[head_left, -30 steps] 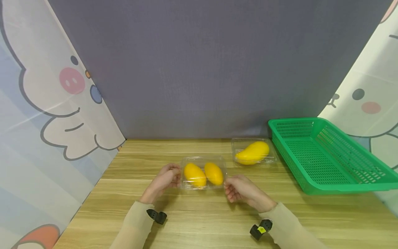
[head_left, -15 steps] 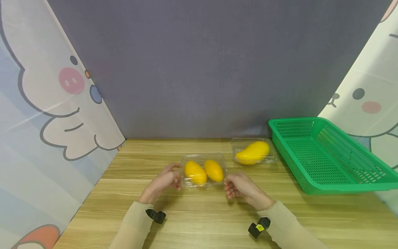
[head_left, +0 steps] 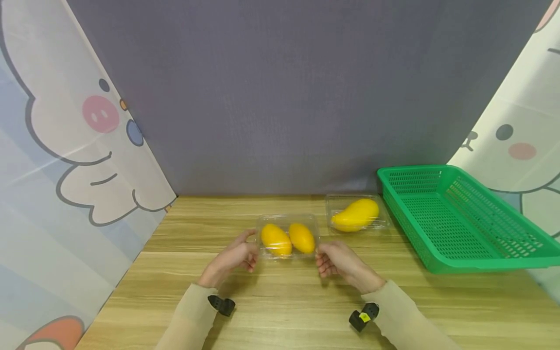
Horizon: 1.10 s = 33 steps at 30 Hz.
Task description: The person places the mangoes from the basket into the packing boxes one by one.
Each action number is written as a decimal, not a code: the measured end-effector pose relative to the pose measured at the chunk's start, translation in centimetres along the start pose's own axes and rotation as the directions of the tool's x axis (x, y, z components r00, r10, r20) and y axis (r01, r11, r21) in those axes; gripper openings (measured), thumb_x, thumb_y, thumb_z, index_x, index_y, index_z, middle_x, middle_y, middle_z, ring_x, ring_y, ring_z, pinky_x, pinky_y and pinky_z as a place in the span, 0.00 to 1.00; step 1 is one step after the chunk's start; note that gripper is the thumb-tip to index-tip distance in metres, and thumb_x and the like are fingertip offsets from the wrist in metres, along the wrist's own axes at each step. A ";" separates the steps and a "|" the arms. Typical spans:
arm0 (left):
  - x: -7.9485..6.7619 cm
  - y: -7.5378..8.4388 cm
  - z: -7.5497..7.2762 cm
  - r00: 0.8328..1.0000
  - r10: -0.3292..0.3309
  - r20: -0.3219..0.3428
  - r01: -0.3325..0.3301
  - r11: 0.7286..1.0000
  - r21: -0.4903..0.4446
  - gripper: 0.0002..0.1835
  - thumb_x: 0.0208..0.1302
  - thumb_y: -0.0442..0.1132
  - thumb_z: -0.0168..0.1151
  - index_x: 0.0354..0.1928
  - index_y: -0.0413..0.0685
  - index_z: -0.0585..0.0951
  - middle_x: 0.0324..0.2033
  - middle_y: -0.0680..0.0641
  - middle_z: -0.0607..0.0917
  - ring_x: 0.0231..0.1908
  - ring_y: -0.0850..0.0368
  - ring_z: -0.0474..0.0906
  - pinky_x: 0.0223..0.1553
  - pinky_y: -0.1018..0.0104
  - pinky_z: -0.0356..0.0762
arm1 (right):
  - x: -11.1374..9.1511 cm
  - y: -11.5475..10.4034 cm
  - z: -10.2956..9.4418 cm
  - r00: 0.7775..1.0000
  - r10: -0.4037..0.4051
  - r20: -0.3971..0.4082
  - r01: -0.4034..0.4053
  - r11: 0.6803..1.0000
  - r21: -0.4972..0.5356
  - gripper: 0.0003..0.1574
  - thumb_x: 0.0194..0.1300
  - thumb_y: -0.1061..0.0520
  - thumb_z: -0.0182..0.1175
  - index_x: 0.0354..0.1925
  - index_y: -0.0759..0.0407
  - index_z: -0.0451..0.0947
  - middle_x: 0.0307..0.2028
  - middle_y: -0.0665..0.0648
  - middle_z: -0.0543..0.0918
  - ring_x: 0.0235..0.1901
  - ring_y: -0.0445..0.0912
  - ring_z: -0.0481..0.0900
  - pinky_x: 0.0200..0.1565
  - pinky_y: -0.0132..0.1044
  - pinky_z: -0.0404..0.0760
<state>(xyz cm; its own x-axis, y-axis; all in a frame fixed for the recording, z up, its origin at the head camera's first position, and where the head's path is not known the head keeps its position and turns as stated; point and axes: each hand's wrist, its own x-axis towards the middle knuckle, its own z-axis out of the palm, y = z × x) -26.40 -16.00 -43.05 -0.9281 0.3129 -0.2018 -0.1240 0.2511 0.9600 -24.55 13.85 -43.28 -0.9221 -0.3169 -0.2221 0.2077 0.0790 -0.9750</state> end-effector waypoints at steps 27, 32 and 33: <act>0.6 0.3 0.8 0.994 0.023 -0.106 -0.024 1.000 -0.005 0.42 0.59 0.30 0.47 0.77 0.36 0.52 0.26 0.45 0.76 0.22 0.56 0.72 0.25 0.66 0.73 | 1.0 -0.6 0.0 0.999 0.028 -0.029 -0.029 0.999 -0.041 0.11 0.68 0.60 0.50 0.32 0.66 0.75 0.24 0.54 0.77 0.22 0.44 0.75 0.28 0.35 0.83; 1.2 0.5 0.9 0.991 0.021 -0.135 -0.021 1.000 -0.004 0.41 0.58 0.30 0.48 0.77 0.35 0.53 0.26 0.45 0.76 0.22 0.55 0.72 0.25 0.66 0.74 | 1.5 -0.8 0.0 0.997 0.048 -0.060 -0.050 0.998 -0.032 0.11 0.68 0.61 0.49 0.31 0.65 0.74 0.23 0.55 0.77 0.21 0.44 0.75 0.27 0.34 0.83; 1.3 0.6 1.0 0.990 0.020 -0.137 -0.021 1.000 -0.005 0.41 0.59 0.30 0.48 0.77 0.35 0.53 0.26 0.45 0.76 0.23 0.55 0.72 0.25 0.66 0.74 | 1.6 -0.9 0.0 0.997 0.051 -0.065 -0.053 0.998 -0.027 0.11 0.68 0.61 0.49 0.31 0.65 0.74 0.23 0.54 0.77 0.20 0.44 0.75 0.27 0.34 0.83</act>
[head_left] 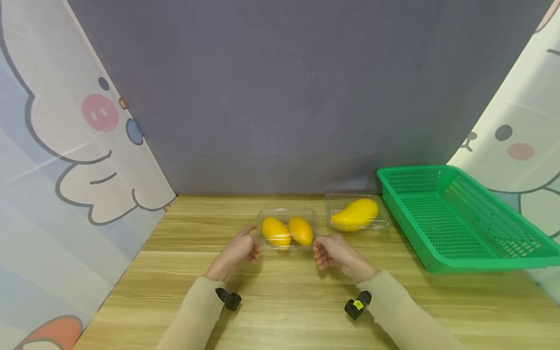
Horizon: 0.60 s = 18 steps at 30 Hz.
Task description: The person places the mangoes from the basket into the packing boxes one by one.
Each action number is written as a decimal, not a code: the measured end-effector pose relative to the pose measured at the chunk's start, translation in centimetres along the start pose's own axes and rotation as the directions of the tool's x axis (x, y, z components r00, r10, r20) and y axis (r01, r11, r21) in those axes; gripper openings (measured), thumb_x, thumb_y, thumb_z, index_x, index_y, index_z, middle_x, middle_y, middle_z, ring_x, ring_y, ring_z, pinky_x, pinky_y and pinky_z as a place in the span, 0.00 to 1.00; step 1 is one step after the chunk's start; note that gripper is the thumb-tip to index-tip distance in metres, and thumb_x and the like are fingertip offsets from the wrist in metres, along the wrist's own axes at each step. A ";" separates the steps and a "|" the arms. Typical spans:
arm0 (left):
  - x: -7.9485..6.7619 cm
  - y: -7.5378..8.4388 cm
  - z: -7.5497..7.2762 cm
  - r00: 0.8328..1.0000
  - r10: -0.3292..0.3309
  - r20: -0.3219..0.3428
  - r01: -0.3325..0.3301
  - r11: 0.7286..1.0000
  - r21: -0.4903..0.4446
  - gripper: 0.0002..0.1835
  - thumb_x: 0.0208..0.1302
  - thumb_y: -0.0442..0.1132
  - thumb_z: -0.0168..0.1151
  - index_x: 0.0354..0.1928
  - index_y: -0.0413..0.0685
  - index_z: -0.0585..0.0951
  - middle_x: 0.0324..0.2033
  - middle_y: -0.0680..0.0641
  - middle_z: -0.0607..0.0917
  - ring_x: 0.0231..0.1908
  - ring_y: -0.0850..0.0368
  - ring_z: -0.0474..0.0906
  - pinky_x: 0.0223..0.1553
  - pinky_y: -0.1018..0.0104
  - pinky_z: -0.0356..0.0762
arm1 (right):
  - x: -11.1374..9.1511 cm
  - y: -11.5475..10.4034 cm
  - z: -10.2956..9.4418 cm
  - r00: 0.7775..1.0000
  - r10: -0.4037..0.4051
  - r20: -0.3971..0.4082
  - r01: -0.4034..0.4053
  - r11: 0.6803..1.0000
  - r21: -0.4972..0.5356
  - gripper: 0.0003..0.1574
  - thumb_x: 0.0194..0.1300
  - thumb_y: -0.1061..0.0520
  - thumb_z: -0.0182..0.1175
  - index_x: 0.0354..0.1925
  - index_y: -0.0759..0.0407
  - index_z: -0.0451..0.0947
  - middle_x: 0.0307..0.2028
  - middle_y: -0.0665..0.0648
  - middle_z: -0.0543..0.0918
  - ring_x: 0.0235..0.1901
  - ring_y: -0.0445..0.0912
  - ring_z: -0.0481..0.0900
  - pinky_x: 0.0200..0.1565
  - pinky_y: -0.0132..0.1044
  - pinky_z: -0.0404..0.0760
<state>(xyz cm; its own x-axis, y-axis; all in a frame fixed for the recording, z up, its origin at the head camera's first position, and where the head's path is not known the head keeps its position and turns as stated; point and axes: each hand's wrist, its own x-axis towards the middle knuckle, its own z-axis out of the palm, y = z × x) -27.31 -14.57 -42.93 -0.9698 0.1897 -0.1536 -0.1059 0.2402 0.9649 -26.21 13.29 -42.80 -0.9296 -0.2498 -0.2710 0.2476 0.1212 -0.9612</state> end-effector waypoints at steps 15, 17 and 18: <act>1.5 0.2 -0.1 0.998 -0.007 -0.054 0.006 1.000 -0.027 0.39 0.59 0.29 0.43 0.77 0.34 0.54 0.24 0.47 0.75 0.21 0.57 0.71 0.24 0.68 0.72 | 1.5 -0.5 0.6 0.998 0.019 -0.064 -0.018 1.000 0.013 0.13 0.70 0.60 0.47 0.30 0.65 0.74 0.20 0.54 0.77 0.18 0.44 0.75 0.24 0.35 0.83; 1.7 0.3 -0.1 0.998 -0.003 -0.057 0.001 1.000 -0.029 0.39 0.59 0.30 0.43 0.76 0.33 0.54 0.23 0.48 0.75 0.21 0.57 0.72 0.24 0.68 0.72 | 1.7 -0.5 0.6 0.997 0.020 -0.071 -0.019 1.000 0.013 0.13 0.70 0.60 0.47 0.31 0.66 0.74 0.20 0.54 0.77 0.18 0.43 0.75 0.24 0.35 0.83; 1.8 0.3 -0.2 0.998 -0.002 -0.061 0.000 1.000 -0.031 0.39 0.59 0.29 0.43 0.76 0.33 0.55 0.23 0.48 0.75 0.21 0.57 0.72 0.24 0.68 0.72 | 1.7 -0.5 0.6 0.997 0.021 -0.075 -0.020 1.000 0.015 0.13 0.70 0.60 0.47 0.32 0.66 0.74 0.20 0.54 0.77 0.18 0.43 0.76 0.24 0.35 0.83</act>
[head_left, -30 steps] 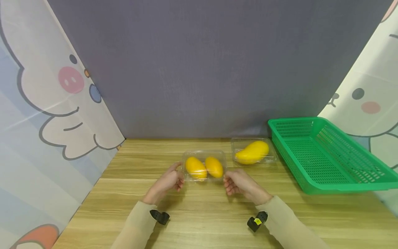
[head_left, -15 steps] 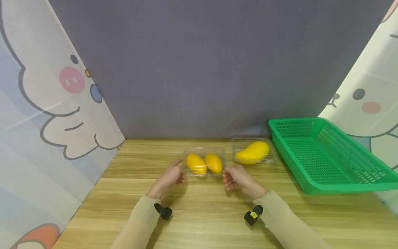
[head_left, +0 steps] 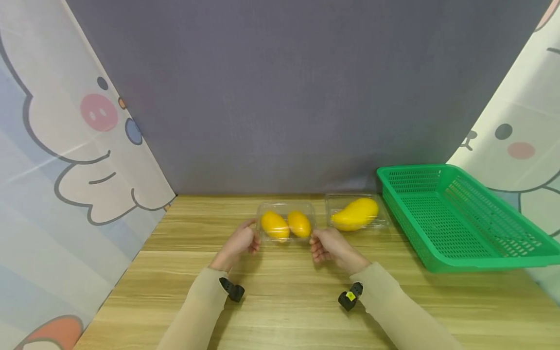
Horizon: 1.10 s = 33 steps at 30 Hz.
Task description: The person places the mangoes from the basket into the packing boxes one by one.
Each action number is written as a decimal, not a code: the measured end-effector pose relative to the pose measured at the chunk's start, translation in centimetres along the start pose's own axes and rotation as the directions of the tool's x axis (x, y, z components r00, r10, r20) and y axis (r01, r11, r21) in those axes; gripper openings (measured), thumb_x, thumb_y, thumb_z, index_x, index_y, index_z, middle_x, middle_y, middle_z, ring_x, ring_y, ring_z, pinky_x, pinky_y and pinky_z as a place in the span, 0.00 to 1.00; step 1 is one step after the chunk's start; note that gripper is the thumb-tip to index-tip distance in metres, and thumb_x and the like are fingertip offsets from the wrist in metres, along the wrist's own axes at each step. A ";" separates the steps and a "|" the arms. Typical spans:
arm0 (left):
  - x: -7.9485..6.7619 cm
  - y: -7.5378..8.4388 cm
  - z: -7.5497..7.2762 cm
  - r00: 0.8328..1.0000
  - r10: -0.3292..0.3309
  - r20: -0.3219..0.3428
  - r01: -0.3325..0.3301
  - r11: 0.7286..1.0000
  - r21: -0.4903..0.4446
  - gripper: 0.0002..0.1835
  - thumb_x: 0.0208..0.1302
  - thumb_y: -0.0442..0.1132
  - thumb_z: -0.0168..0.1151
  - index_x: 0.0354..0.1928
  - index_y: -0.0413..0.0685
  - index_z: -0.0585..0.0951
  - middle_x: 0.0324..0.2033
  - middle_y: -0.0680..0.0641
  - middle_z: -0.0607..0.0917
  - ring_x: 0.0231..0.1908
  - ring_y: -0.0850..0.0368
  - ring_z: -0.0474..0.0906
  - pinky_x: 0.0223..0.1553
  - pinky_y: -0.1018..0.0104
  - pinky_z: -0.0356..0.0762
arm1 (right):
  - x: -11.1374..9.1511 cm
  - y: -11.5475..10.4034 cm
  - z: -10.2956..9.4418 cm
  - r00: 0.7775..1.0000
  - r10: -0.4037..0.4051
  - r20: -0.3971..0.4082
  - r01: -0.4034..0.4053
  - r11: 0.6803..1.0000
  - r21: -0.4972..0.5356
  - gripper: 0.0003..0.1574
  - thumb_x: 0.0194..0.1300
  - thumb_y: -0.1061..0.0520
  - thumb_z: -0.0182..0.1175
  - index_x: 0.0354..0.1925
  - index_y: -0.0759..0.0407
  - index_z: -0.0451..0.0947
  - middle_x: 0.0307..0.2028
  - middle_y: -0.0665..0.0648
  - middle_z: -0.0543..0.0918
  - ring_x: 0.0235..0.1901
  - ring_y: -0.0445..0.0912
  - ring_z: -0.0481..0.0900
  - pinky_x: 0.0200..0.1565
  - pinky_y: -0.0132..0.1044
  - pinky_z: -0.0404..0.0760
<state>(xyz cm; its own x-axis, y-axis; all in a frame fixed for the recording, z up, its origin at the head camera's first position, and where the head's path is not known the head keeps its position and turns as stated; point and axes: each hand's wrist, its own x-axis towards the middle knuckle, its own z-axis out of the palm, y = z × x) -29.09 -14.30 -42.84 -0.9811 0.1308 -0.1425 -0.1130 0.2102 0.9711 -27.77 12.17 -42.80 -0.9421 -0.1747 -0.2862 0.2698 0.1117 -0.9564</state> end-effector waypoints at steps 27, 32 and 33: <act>0.6 -0.3 0.5 0.995 0.026 -0.100 -0.022 0.999 0.044 0.32 0.68 0.35 0.45 0.73 0.33 0.61 0.29 0.42 0.78 0.23 0.55 0.73 0.27 0.64 0.78 | 1.0 0.2 0.1 0.999 -0.033 -0.033 0.034 0.999 0.032 0.18 0.74 0.57 0.51 0.37 0.73 0.77 0.20 0.55 0.79 0.17 0.43 0.76 0.24 0.36 0.85; 0.1 -0.4 0.5 0.989 0.054 -0.139 -0.036 0.991 0.127 0.30 0.73 0.39 0.46 0.73 0.32 0.61 0.35 0.36 0.79 0.27 0.49 0.78 0.31 0.58 0.84 | 0.2 -0.1 -0.3 0.996 -0.066 -0.054 0.063 0.997 -0.052 0.21 0.76 0.54 0.51 0.36 0.72 0.77 0.20 0.55 0.78 0.16 0.43 0.76 0.23 0.37 0.84; 0.0 -0.3 0.5 0.987 0.064 -0.150 -0.039 0.985 0.166 0.31 0.73 0.40 0.46 0.73 0.33 0.61 0.37 0.35 0.79 0.28 0.48 0.80 0.32 0.58 0.85 | -0.1 -0.3 -0.4 0.996 -0.069 -0.057 0.065 0.996 -0.067 0.21 0.76 0.54 0.51 0.37 0.72 0.77 0.20 0.55 0.78 0.16 0.43 0.76 0.22 0.37 0.84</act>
<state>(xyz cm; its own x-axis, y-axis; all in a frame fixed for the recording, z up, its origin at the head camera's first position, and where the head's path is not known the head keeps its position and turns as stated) -28.98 -13.93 -43.25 -0.9988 -0.0033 -0.0494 -0.0472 0.3632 0.9305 -27.84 12.52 -42.50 -0.9682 -0.1263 -0.2158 0.1939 0.1653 -0.9670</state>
